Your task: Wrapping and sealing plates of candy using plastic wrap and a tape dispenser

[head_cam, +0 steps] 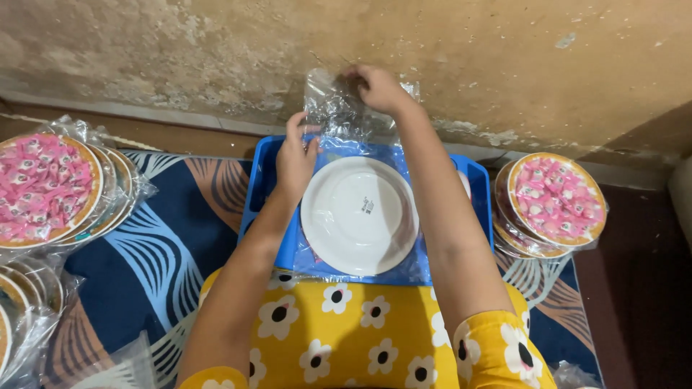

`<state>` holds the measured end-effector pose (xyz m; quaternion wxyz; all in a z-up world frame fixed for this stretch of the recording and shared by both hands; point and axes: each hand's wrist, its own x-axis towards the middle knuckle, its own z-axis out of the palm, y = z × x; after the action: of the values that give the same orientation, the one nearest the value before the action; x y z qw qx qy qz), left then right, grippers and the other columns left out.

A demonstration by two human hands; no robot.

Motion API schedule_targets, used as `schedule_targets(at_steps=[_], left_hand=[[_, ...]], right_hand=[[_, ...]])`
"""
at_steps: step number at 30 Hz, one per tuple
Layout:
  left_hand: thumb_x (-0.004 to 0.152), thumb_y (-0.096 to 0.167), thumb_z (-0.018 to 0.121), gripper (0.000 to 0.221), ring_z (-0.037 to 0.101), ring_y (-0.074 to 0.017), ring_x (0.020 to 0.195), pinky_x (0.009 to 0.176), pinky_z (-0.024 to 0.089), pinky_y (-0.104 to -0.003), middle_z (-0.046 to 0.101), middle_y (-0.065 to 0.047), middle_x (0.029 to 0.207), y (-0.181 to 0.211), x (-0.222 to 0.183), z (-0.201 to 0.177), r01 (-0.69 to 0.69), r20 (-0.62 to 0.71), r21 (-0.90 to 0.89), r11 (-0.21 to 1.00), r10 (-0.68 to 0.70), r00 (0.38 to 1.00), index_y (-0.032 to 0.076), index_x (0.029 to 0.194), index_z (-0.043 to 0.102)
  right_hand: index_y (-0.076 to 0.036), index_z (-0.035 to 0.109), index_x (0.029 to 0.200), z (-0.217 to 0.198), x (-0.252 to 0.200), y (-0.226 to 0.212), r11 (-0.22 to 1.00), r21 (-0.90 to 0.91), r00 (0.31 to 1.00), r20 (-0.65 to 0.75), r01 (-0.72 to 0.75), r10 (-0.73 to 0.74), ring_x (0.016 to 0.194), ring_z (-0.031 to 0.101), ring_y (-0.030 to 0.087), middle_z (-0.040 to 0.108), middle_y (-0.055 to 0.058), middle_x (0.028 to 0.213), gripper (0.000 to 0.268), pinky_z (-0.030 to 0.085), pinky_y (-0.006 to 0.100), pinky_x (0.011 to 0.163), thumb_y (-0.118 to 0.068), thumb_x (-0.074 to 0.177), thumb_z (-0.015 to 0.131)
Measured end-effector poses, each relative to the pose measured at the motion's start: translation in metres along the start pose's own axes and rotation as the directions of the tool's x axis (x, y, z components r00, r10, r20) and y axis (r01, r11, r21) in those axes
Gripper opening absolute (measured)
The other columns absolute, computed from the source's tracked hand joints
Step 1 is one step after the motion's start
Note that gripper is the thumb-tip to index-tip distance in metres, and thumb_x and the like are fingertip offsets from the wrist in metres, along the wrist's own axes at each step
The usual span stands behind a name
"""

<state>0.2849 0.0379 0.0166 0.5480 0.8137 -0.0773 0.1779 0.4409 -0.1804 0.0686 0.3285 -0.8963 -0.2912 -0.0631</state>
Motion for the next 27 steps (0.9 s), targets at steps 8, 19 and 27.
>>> schedule_targets(at_steps=[8,19,27], left_hand=[[0.096,-0.004,0.062,0.062,0.071,-0.014,0.083,0.073,0.057,-0.026,0.07,-0.01,0.123,0.004,-0.011,-0.005,-0.073,0.004,-0.043,0.996,0.073,0.997,0.009,0.148,0.032],[0.082,-0.004,0.071,0.034,0.064,-0.0274,0.084,0.083,0.051,-0.038,0.072,-0.012,0.093,0.037,-0.051,-0.022,-0.213,-0.004,0.275,0.938,0.222,0.975,0.0,0.116,0.068],[0.083,-0.01,0.063,0.037,0.059,-0.0259,0.089,0.082,0.051,-0.036,0.064,-0.012,0.103,0.059,-0.059,-0.028,-0.326,0.115,0.333,0.885,0.305,0.945,-0.002,0.119,0.068]], right_hand=[[-0.008,0.069,0.113,0.007,0.017,0.002,0.988,0.118,0.987,0.136,-0.1,0.084,0.071,0.064,0.017,0.073,0.004,0.094,0.043,0.051,0.029,0.061,0.006,0.076,0.052],[-0.008,0.072,0.077,0.004,0.001,0.049,0.969,0.239,0.971,-0.21,-0.06,0.112,0.069,0.06,0.011,0.069,0.001,0.076,0.023,0.054,0.025,0.072,0.013,0.072,0.064],[-0.007,0.081,0.087,-0.018,-0.008,0.051,0.977,0.07,0.777,-0.596,-0.202,0.204,0.076,0.073,0.019,0.08,0.005,0.084,0.022,0.06,0.029,0.078,-0.005,0.08,0.06]])
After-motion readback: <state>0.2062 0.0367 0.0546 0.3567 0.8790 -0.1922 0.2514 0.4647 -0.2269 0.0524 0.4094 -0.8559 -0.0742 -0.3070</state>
